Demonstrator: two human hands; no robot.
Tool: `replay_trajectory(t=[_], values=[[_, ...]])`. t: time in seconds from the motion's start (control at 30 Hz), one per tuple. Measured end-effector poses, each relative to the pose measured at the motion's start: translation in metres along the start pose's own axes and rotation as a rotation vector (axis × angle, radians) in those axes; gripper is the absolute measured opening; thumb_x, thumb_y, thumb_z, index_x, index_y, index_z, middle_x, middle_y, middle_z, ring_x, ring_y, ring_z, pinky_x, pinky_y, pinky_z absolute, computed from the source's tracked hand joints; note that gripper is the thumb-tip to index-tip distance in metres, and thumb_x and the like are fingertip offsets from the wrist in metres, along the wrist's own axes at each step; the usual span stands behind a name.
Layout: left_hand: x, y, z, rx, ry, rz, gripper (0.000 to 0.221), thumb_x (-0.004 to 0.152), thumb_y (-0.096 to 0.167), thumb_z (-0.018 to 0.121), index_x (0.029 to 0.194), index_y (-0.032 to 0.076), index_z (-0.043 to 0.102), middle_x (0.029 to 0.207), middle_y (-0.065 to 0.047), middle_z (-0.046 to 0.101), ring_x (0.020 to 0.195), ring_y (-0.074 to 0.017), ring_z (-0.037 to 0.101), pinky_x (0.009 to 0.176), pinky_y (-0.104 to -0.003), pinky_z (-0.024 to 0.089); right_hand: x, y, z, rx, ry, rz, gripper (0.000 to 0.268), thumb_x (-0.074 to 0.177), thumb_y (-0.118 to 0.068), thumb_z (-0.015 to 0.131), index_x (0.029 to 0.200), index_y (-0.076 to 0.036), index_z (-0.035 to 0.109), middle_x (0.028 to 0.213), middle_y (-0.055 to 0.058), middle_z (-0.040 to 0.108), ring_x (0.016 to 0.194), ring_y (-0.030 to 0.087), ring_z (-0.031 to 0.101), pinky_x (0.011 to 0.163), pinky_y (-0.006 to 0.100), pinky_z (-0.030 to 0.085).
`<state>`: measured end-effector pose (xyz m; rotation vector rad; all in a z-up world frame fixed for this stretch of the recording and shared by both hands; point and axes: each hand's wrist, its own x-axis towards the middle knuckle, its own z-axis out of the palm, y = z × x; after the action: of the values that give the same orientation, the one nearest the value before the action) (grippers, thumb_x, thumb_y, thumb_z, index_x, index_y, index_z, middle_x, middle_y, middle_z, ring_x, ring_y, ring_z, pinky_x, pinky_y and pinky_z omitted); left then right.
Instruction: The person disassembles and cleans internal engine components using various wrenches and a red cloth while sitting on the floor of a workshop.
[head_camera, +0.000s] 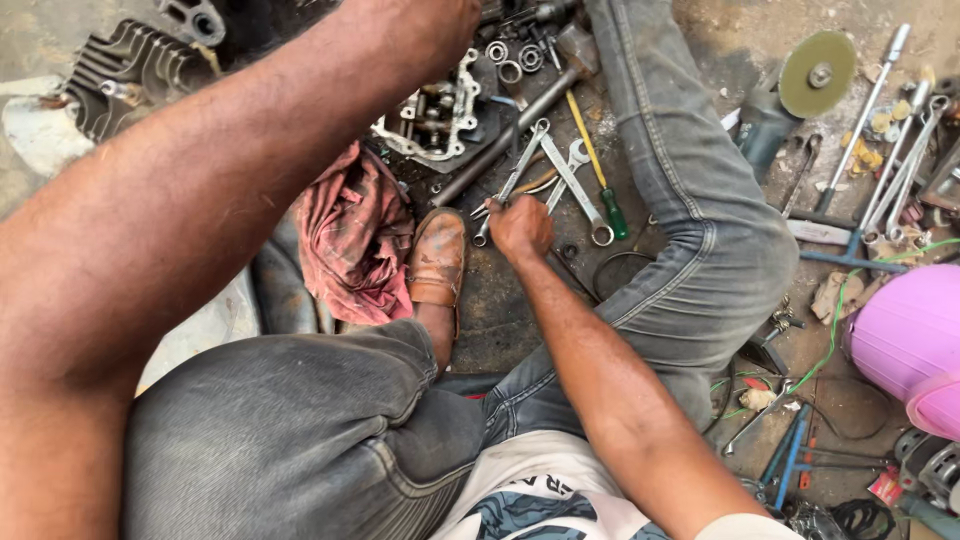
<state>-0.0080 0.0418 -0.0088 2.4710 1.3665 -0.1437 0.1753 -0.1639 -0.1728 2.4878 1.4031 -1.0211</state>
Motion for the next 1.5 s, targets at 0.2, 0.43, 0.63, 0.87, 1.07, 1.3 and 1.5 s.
replay_trajectory(t=[0.2, 0.43, 0.63, 0.87, 1.07, 1.3, 1.5], values=[[-0.014, -0.01, -0.023, -0.013, -0.147, -0.103, 0.013, 0.087, 0.006, 0.074, 0.099, -0.002, 0.074, 0.077, -0.021, 0.073, 0.063, -0.0324, 0.072, 0.05, -0.045, 0.059, 0.014, 0.023, 0.007, 0.179, 0.02, -0.046, 0.033, 0.085, -0.038, 0.078, 0.087, -0.006, 0.072, 0.084, 0.015, 0.075, 0.077, 0.032, 0.071, 0.074, 0.049, 0.056], [0.002, 0.009, 0.013, -0.022, -0.21, -0.127, 0.016, 0.086, 0.009, 0.077, 0.102, 0.005, 0.079, 0.081, -0.016, 0.077, 0.067, -0.0275, 0.074, 0.05, -0.043, 0.059, 0.019, 0.071, -0.039, 0.422, -0.054, -0.105, 0.022, 0.093, -0.022, 0.071, 0.092, -0.003, 0.06, 0.075, 0.01, 0.071, 0.068, 0.019, 0.068, 0.059, 0.039, 0.054], [0.008, 0.021, 0.028, 0.254, -0.208, -0.009, 0.03, 0.076, 0.014, 0.089, 0.106, 0.012, 0.084, 0.088, -0.011, 0.079, 0.072, -0.0253, 0.073, 0.049, -0.041, 0.058, -0.042, 0.066, -0.162, 0.186, -0.106, -0.388, 0.024, 0.093, -0.016, 0.074, 0.101, 0.0, 0.059, 0.078, 0.014, 0.066, 0.065, 0.022, 0.063, 0.058, 0.04, 0.051], [-0.011, 0.038, -0.002, 0.561, -0.327, 0.008, 0.043, 0.068, 0.021, 0.095, 0.108, 0.012, 0.082, 0.082, -0.005, 0.077, 0.06, -0.0119, 0.059, 0.041, -0.029, 0.044, -0.099, 0.02, -0.243, -0.221, 0.022, -0.829, 0.024, 0.087, -0.011, 0.074, 0.11, -0.004, 0.072, 0.089, 0.02, 0.069, 0.081, 0.039, 0.069, 0.074, 0.05, 0.054], [-0.014, 0.041, -0.008, 0.65, -0.375, -0.003, 0.039, 0.07, 0.022, 0.094, 0.105, 0.01, 0.081, 0.069, -0.003, 0.072, 0.046, -0.005, 0.045, 0.033, -0.023, 0.03, -0.107, -0.018, -0.27, -0.321, -0.06, -0.861, 0.021, 0.087, -0.01, 0.072, 0.107, -0.004, 0.075, 0.087, 0.022, 0.069, 0.081, 0.042, 0.068, 0.076, 0.052, 0.054], [-0.018, 0.051, -0.022, 0.493, -0.427, -0.045, 0.041, 0.069, 0.022, 0.099, 0.104, 0.008, 0.081, 0.071, -0.001, 0.065, 0.047, -0.0072, 0.043, 0.037, -0.024, 0.025, -0.106, -0.052, -0.285, -0.423, -0.11, -0.879, 0.026, 0.085, -0.007, 0.064, 0.108, 0.001, 0.072, 0.089, 0.028, 0.071, 0.081, 0.044, 0.071, 0.08, 0.053, 0.056], [-0.002, 0.054, 0.008, 0.534, -0.381, -0.122, 0.038, 0.074, 0.027, 0.093, 0.1, 0.002, 0.079, 0.068, -0.005, 0.064, 0.049, -0.008, 0.045, 0.029, -0.026, 0.029, -0.098, -0.081, -0.285, -0.628, -0.209, -0.724, 0.026, 0.09, -0.01, 0.055, 0.106, 0.002, 0.071, 0.084, 0.028, 0.072, 0.079, 0.042, 0.074, 0.08, 0.053, 0.059]])
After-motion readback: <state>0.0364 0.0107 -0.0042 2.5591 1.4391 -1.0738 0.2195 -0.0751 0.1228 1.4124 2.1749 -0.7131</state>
